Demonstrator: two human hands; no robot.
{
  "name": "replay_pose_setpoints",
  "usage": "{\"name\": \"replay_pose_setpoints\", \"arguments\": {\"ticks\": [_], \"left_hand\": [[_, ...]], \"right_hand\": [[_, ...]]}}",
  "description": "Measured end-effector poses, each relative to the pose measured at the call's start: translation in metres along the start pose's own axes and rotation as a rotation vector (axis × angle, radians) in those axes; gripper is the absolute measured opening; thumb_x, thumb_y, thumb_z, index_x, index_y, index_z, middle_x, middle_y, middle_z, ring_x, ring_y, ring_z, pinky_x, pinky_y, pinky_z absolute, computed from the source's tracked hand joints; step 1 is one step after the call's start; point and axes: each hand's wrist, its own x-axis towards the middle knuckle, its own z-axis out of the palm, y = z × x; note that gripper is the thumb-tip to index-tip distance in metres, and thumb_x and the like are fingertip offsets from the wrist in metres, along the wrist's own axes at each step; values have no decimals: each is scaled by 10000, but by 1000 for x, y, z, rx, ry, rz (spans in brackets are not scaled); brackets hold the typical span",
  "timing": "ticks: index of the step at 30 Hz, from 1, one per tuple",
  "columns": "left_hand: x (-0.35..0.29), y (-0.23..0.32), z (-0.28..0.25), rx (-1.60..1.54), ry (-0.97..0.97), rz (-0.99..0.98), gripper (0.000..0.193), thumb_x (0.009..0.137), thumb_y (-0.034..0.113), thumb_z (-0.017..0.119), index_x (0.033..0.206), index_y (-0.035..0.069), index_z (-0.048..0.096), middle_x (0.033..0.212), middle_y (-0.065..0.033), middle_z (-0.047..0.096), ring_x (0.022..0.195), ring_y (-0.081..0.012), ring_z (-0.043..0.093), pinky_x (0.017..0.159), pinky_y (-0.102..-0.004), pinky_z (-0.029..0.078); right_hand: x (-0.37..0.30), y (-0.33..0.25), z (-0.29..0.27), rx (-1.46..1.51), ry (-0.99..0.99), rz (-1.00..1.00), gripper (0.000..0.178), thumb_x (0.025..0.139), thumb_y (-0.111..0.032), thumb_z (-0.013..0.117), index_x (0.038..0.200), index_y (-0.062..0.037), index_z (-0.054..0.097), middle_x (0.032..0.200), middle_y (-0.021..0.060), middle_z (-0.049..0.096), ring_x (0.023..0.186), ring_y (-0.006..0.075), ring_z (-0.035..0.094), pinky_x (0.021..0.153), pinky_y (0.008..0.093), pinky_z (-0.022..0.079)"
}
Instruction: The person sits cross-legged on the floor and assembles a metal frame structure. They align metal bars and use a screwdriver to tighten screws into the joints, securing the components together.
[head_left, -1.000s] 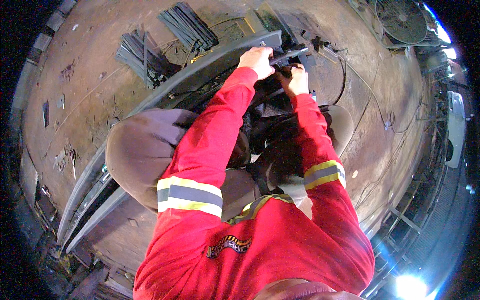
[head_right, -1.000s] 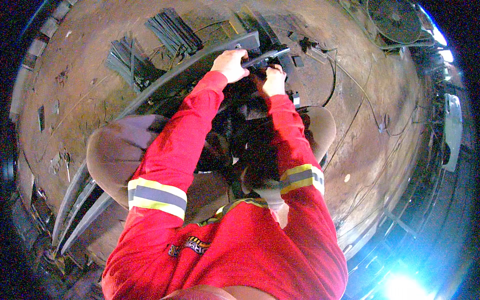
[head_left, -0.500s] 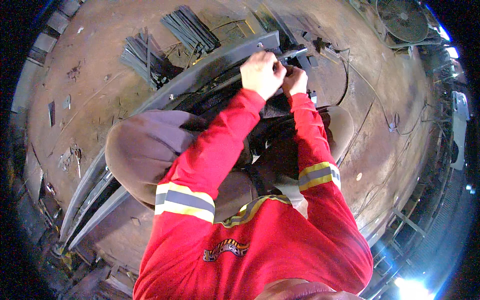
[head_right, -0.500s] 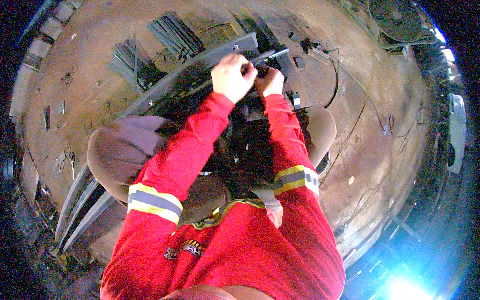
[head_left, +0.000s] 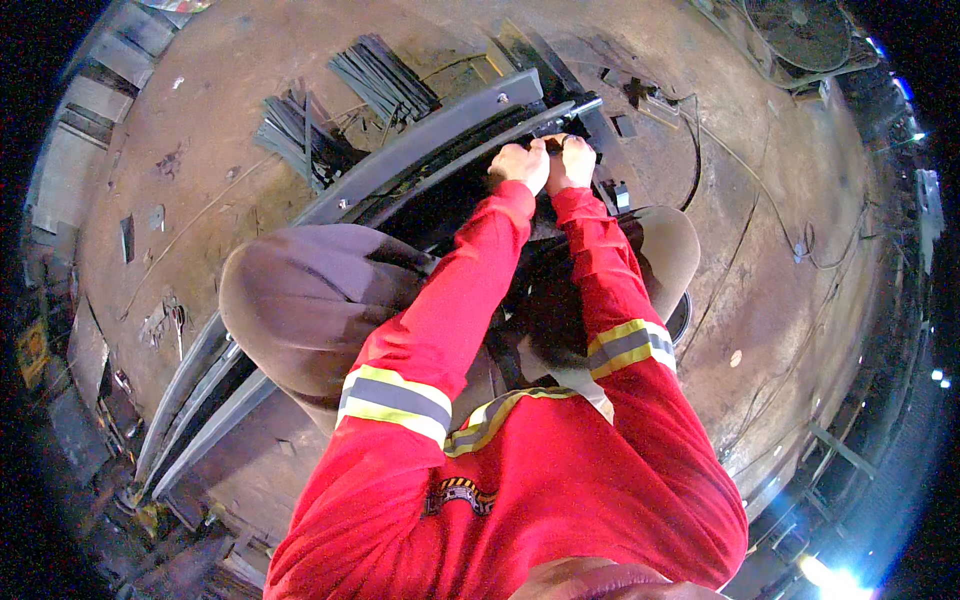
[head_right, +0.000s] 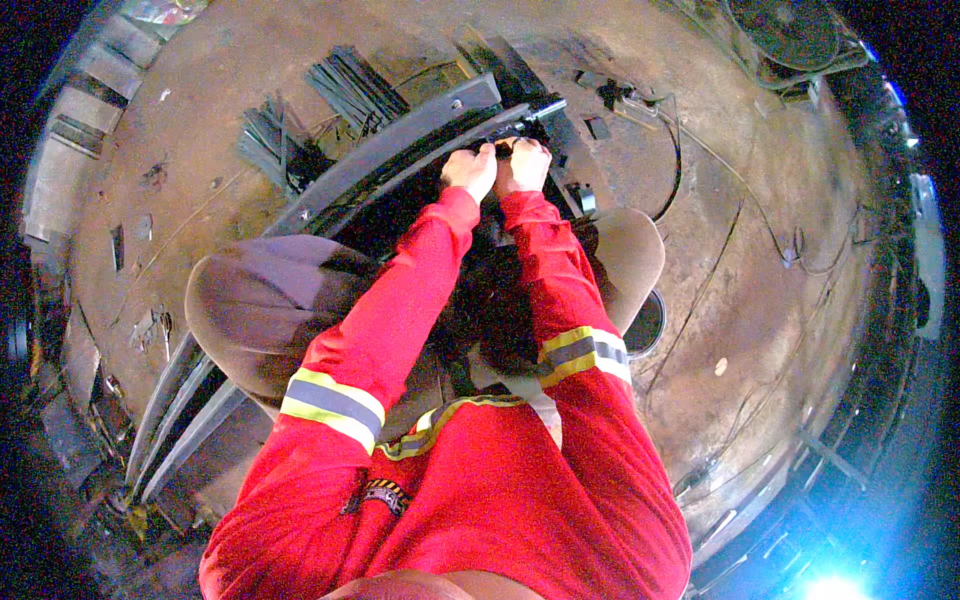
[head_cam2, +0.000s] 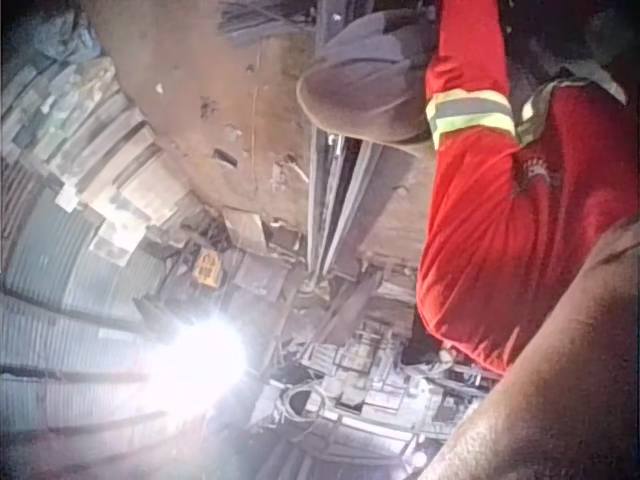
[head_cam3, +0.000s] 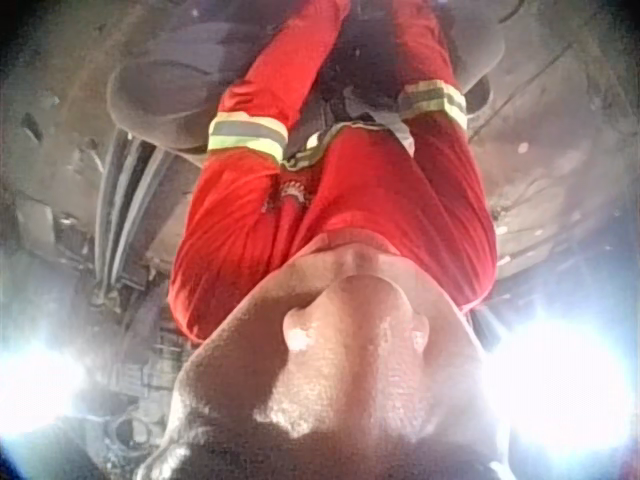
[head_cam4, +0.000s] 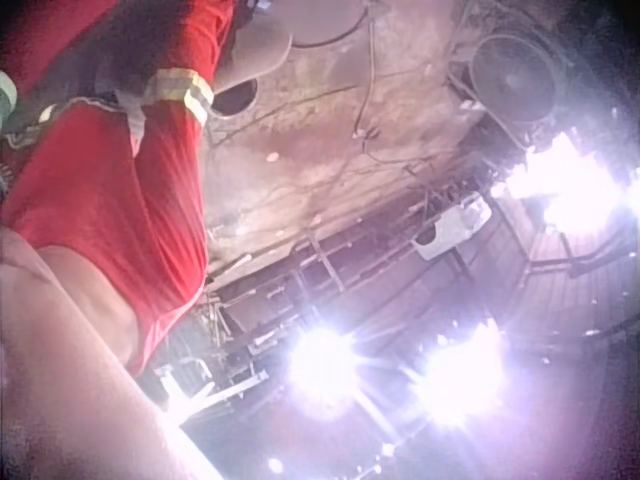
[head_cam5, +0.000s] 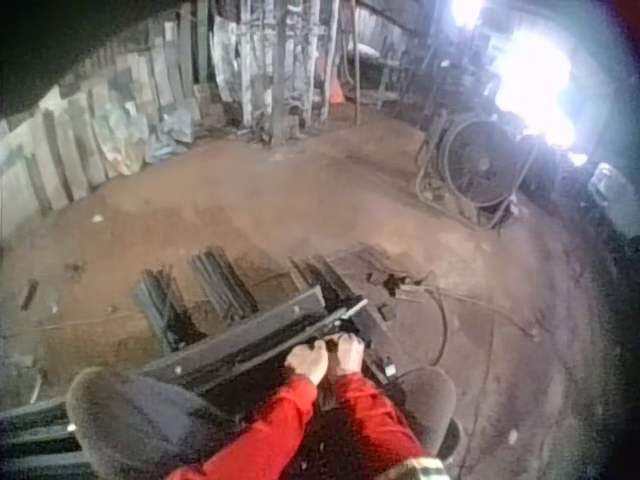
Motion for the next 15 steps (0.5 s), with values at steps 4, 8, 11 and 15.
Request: {"name": "replay_pose_setpoints", "arguments": {"ticks": [4,8,11,15], "left_hand": [[1,10,-1,-55,21,-147,506,745,474,580,812,-21,666,901,-238,638,866,-362,632,783,-419,502],[-3,0,2,-170,34,-49,450,714,447,632,719,-2,666,791,-217,643,782,-338,645,728,-406,508],[7,-15,19,-271,200,-1,373,669,353,696,612,-10,626,634,-169,624,605,-282,628,595,-377,490],[13,-19,31,-434,321,55,290,615,232,747,564,-11,596,540,-106,600,496,-205,585,521,-341,467]], "right_hand": [[-1,5,7,-4,-7,21,163,645,-121,623,788,-61,673,799,157,647,812,309,604,785,402,439],[-7,12,5,31,-44,-49,229,643,-111,605,855,-47,663,884,155,632,914,317,565,804,410,437],[-8,14,4,-10,-6,-166,258,637,-130,617,876,-44,660,929,162,620,960,327,541,822,417,436],[-10,8,-8,-95,-22,-161,321,616,-167,650,911,-39,656,973,167,610,1014,345,508,906,435,388]]}}
